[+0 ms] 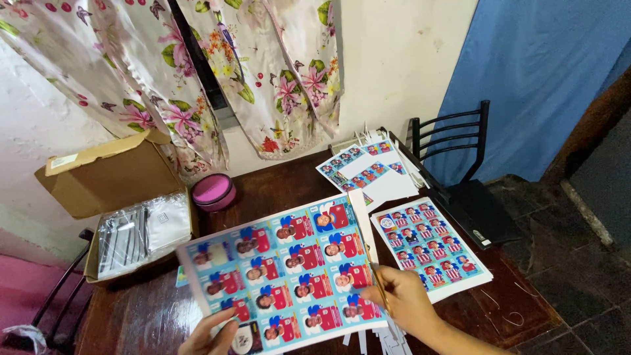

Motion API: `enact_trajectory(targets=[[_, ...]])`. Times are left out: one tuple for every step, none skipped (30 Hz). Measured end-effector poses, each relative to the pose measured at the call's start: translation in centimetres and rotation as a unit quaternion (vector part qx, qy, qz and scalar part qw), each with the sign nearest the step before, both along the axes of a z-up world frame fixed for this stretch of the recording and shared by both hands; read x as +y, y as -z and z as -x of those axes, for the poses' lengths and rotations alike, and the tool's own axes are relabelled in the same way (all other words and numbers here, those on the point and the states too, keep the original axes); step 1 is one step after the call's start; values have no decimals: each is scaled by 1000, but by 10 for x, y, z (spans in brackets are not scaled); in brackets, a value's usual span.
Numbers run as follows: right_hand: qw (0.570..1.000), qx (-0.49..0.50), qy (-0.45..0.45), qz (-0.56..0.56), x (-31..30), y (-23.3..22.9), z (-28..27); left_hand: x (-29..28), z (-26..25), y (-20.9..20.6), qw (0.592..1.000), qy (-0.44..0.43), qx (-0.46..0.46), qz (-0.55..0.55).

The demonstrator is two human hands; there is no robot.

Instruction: Using scissors to cut sheets of football player stickers into strips.

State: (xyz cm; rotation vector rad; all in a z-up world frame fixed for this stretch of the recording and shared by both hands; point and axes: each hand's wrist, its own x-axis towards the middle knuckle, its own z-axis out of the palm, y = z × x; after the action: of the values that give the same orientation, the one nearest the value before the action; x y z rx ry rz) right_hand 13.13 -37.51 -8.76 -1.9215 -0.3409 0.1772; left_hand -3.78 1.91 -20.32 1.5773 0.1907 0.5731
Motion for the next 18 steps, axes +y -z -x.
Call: enact_trajectory(targets=[[1000,2,-1,1,3,10,-5,5,-14,5,1000,0,3,2],[1000,25,3,2,5,20,-8,5,-30,8,1000,-1,8,5],[999,49,7,4,7,31,-12,2,-52,9,1000,-1,13,8],[998,55,5,6,9,45,-14,0,-53,27,1000,-3,19,10],[994,107,1,-17,11,58,-16,-1,-53,45,996,-1,78,36],[987,157,-2,-40,13,71,-19,-3,-54,63,989,1,135,61],[986,162,-4,-39,12,98,-21,-2,-50,89,988,-1,140,62],[981,187,-9,-48,10,125,-23,-1,-48,114,983,6,178,54],[976,211,-14,-57,9,151,-25,0,-45,138,975,12,216,46],[975,214,-13,-57,7,158,-25,0,-41,142,975,13,219,46],[966,254,-11,-37,6,165,-24,0,-36,146,968,6,251,23],[956,294,-8,-17,4,172,-25,0,-34,149,959,-1,282,-1],[955,295,-6,-18,-1,173,-26,7,-33,149,959,1,284,-1],[950,310,19,-11,-5,174,-27,14,-30,149,962,-4,272,10],[945,324,44,-4,-8,176,-28,21,-28,148,965,-10,261,21],[944,326,44,-3,-12,158,-33,32,-28,139,965,-10,262,22],[965,250,55,62,-16,141,-38,43,-27,130,984,17,177,-23],[975,172,65,125,-19,124,-44,54,-26,120,993,45,90,-68]])
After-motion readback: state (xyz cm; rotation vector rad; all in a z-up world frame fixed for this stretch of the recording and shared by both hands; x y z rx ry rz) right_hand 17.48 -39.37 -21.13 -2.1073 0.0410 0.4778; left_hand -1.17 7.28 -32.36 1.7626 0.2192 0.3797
